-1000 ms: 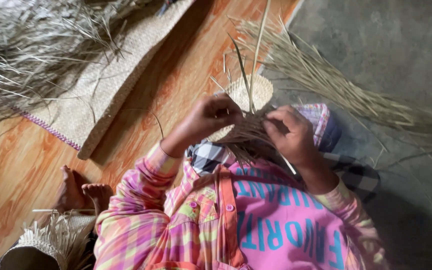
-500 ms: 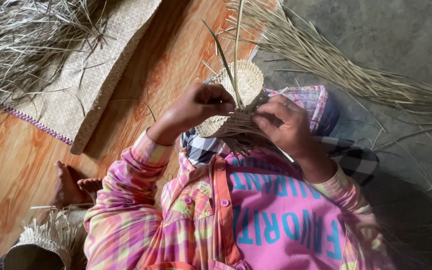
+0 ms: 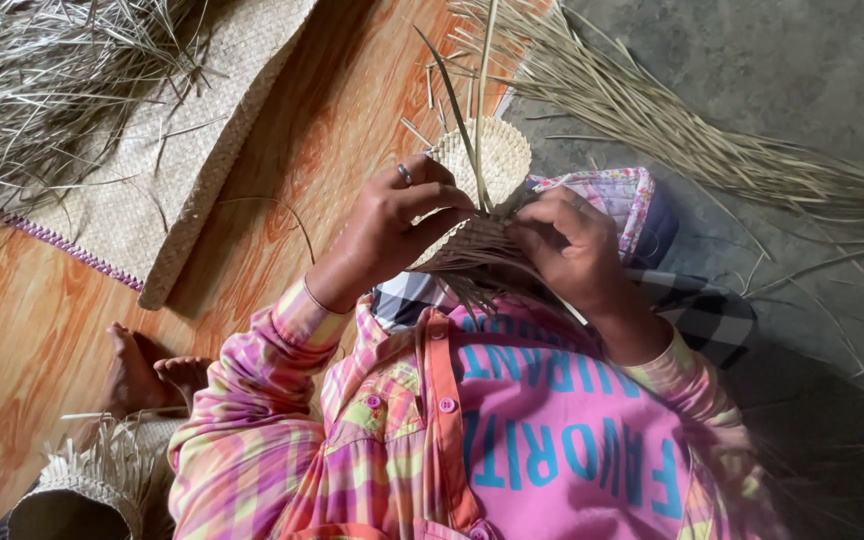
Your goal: Weaving natural straw fibers into a small circular object, possibly a fan or a mat, by interlacing and tucking strands.
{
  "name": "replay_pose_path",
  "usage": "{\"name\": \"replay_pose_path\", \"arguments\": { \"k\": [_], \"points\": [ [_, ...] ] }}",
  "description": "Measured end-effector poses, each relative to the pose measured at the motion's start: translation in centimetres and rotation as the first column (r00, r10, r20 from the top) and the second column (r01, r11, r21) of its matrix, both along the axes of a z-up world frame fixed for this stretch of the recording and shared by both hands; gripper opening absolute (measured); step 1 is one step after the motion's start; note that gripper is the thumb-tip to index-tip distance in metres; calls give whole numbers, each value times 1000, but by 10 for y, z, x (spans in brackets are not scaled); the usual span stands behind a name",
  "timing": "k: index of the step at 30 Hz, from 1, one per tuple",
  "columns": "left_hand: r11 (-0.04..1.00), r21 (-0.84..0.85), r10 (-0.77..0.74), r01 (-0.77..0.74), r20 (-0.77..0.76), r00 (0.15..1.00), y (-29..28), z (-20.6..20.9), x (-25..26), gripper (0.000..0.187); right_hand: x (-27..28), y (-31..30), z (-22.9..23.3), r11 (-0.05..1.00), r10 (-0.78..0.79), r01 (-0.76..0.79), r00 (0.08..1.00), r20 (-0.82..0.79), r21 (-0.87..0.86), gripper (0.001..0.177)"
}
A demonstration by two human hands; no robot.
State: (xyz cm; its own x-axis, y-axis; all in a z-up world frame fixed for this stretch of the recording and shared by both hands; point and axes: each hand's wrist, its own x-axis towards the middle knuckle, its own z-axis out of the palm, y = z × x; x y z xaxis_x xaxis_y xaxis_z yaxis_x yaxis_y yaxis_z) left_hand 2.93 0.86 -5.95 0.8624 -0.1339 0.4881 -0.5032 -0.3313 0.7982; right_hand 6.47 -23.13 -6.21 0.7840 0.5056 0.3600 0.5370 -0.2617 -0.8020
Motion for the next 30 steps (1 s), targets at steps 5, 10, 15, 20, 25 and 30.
{"name": "replay_pose_path", "arguments": {
  "k": [5,10,15,20,25,30],
  "points": [
    [994,-101,25,-27,-24,999,-7,-1,-2,4,-1,-4,-5,1000,-2,2,1000,-26,0,11],
    [967,-254,-4,-25,-112,994,-12,-16,-4,8,-1,-8,-5,1000,0,0,999,-42,19,8],
    [942,-335,-65,20,-125,990,-13,-23,-2,12,-3,-9,-9,998,6,-3,998,-68,56,6],
    [936,-351,-69,3,-175,982,-14,-20,1,16,-4,-7,4,1000,-10,11,999,-34,29,3],
    [927,-371,-83,-55,-348,934,-9,-16,1,23,-6,-5,9,999,-46,47,999,24,-24,4],
    [959,-284,-94,-11,-355,930,-4,15,-3,41,-4,-4,5,991,-101,113,984,149,-76,9]
  ]
}}
